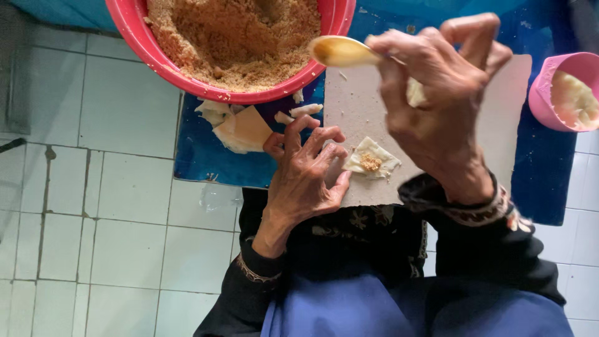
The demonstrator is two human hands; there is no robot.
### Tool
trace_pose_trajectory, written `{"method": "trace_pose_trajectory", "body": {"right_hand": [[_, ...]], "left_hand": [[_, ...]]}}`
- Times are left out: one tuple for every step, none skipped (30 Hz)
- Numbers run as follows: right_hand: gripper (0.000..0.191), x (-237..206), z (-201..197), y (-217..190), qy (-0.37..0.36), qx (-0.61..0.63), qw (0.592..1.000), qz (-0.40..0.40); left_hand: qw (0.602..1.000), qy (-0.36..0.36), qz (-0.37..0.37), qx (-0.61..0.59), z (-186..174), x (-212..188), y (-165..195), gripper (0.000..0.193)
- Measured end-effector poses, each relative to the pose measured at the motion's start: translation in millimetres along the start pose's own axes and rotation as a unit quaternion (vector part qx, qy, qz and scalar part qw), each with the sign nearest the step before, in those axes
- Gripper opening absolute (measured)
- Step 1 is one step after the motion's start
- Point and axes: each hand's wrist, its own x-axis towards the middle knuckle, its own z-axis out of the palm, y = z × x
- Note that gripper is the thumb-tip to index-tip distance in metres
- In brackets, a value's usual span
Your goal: The person sits at a table folding small square dough wrappers into filled pastries. They take a dough square, spoon brown filling from a red bowl onto it, fold the wrapper over the filling and pinch the edges closed, setting finished rolls beside the stack of remaining wrappers.
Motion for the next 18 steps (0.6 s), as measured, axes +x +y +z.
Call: {"method": "trace_pose_trajectory", "body": {"right_hand": [[0.024,11,9,-7,0.002,-0.026,0.999,-0.037],[0.025,22,18,-13,0.007,-0.053,0.996,-0.073],[0.027,31,26,-20,0.007,-0.069,0.992,-0.107],[0.028,37,29,-25,0.003,-0.070,0.989,-0.129],[0.029,43,32,-29,-0.001,-0.070,0.986,-0.151],[0.031,46,33,-32,-0.010,-0.055,0.985,-0.162],[0.032,46,31,-33,-0.022,-0.045,0.986,-0.158],[0.035,45,30,-33,-0.034,-0.035,0.987,-0.154],[0.038,38,22,-30,-0.050,-0.030,0.989,-0.133],[0.037,28,11,-27,-0.064,-0.029,0.992,-0.106],[0.037,16,0,-23,-0.078,-0.028,0.993,-0.079],[0.033,1,-16,-18,-0.091,-0.031,0.994,-0.044],[0.024,-17,-26,-16,-0.106,-0.064,0.992,-0.003],[0.016,-34,-31,-14,-0.120,-0.097,0.987,0.038],[0.011,-50,-33,-10,-0.137,-0.099,0.983,0.066],[0.009,-67,-32,-9,-0.154,-0.100,0.978,0.095],[0.009,-83,-31,-9,-0.156,-0.105,0.976,0.112],[0.009,-96,-30,-8,-0.156,-0.110,0.973,0.131]], "left_hand": [[1.000,-0.002,-0.001,0.008,-1,0,1,0.029],[1.000,-0.005,-0.002,0.015,-2,0,2,0.029],[1.000,-0.004,-0.001,0.023,-2,0,2,0.028],[1.000,-0.004,0.001,0.031,-2,1,2,0.028],[0.999,-0.004,0.002,0.038,-2,1,2,0.028],[0.999,0.000,0.006,0.041,-2,2,3,0.026],[0.999,0.006,0.009,0.044,-2,2,2,0.025],[0.999,0.011,0.011,0.047,-2,2,2,0.023],[0.999,0.011,0.010,0.038,-3,1,1,0.022],[0.999,0.012,0.009,0.028,-3,0,0,0.020],[1.000,0.014,0.009,0.017,-4,0,-1,0.019],[1.000,0.017,0.010,0.011,-4,-1,-2,0.019],[1.000,0.018,0.012,0.004,-3,-1,-2,0.019],[1.000,0.019,0.014,-0.002,-3,0,-3,0.018],[1.000,0.017,0.015,-0.001,-3,0,-3,0.018],[1.000,0.014,0.016,0.000,-2,0,-4,0.017],[1.000,0.012,0.018,0.002,-2,0,-2,0.017],[1.000,0.005,0.018,0.006,-1,0,-2,0.016]]}}
